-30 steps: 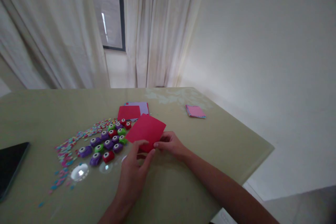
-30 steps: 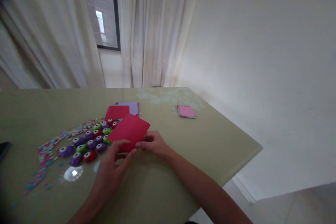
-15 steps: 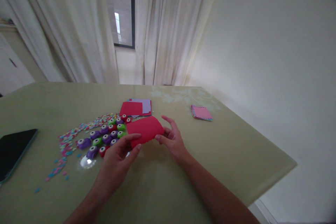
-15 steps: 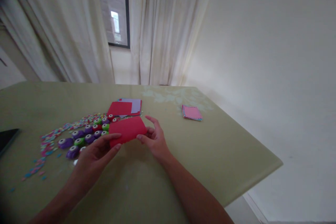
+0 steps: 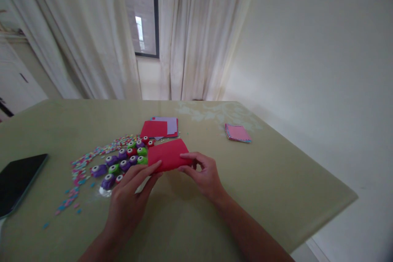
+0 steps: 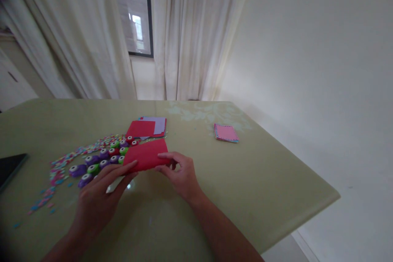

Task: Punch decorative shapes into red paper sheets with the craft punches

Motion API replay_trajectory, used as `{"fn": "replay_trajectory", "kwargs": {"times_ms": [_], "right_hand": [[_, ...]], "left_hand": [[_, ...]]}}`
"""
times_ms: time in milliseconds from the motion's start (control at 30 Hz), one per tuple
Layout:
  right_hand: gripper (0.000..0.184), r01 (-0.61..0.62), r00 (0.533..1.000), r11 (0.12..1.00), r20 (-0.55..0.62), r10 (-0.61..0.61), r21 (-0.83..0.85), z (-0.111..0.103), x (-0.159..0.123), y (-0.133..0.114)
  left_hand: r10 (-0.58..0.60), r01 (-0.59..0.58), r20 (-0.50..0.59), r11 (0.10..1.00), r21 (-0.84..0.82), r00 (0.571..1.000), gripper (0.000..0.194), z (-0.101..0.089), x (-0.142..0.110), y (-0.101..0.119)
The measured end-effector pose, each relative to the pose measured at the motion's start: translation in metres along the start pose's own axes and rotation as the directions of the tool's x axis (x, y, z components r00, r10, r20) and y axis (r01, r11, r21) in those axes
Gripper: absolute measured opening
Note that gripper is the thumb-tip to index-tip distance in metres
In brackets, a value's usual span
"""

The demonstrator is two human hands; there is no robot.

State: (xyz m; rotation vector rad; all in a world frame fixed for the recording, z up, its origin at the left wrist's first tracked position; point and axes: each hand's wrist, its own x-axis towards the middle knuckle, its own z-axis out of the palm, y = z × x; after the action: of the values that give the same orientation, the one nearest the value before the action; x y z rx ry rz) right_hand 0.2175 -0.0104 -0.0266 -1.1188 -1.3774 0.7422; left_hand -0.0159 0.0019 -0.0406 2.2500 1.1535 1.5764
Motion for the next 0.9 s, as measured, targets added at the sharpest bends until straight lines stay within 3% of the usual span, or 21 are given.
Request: {"fn": "replay_trajectory", "kwargs": {"times_ms": [167, 267, 367, 433, 500, 567, 667, 767, 900], "right_hand": [[0.025, 0.131, 0.991, 0.988, 0.004, -0.131, -0.081, 0.0, 0.001, -0.005], [0.019, 0.148, 0.989, 0.985, 0.009, -0.148, -0.085, -0.001, 0.001, -0.004], [0.014, 0.103, 0.995, 0.987, 0.003, -0.103, -0.121, -0.003, 0.002, -0.005], [0.011, 0.065, 0.998, 0.987, -0.009, -0.067, -0.149, -0.005, 0.004, -0.007], [0.011, 0.028, 1.0, 0.991, 0.01, -0.027, -0.131, -0.007, 0.005, -0.01], [0.013, -0.019, 0.997, 0.998, 0.071, 0.022, -0.054, -0.008, 0.006, -0.013], [0.02, -0.121, 0.979, 0.991, 0.175, 0.11, 0.058, -0.007, 0.006, -0.018], [0.025, -0.21, 0.955, 0.976, 0.226, 0.192, 0.062, -0.005, 0.004, -0.024], [0.019, -0.213, 0.954, 0.977, 0.219, 0.206, 0.01, -0.004, 0.002, -0.029]], "left_hand": [[0.031, -0.031, -0.01, 1.0, 0.004, 0.999, 0.025, -0.002, 0.003, 0.0], [0.02, -0.019, -0.048, 1.0, 0.002, 0.999, 0.019, -0.002, 0.007, 0.0], [-0.058, 0.055, -0.054, 0.997, -0.047, 0.997, 0.013, -0.004, 0.011, 0.0], [-0.17, 0.174, 0.042, 0.975, -0.138, 0.985, 0.017, -0.007, 0.014, 0.001], [-0.324, 0.361, 0.183, 0.904, -0.231, 0.928, 0.024, -0.009, 0.016, 0.004], [-0.463, 0.541, 0.291, 0.779, -0.317, 0.837, 0.031, -0.011, 0.019, 0.01], [-0.582, 0.68, 0.353, 0.597, -0.426, 0.732, 0.039, -0.011, 0.022, 0.022], [-0.635, 0.723, 0.358, 0.528, -0.446, 0.685, 0.043, -0.012, 0.024, 0.032], [-0.639, 0.739, 0.38, 0.515, -0.434, 0.669, 0.043, -0.013, 0.026, 0.04]]}}
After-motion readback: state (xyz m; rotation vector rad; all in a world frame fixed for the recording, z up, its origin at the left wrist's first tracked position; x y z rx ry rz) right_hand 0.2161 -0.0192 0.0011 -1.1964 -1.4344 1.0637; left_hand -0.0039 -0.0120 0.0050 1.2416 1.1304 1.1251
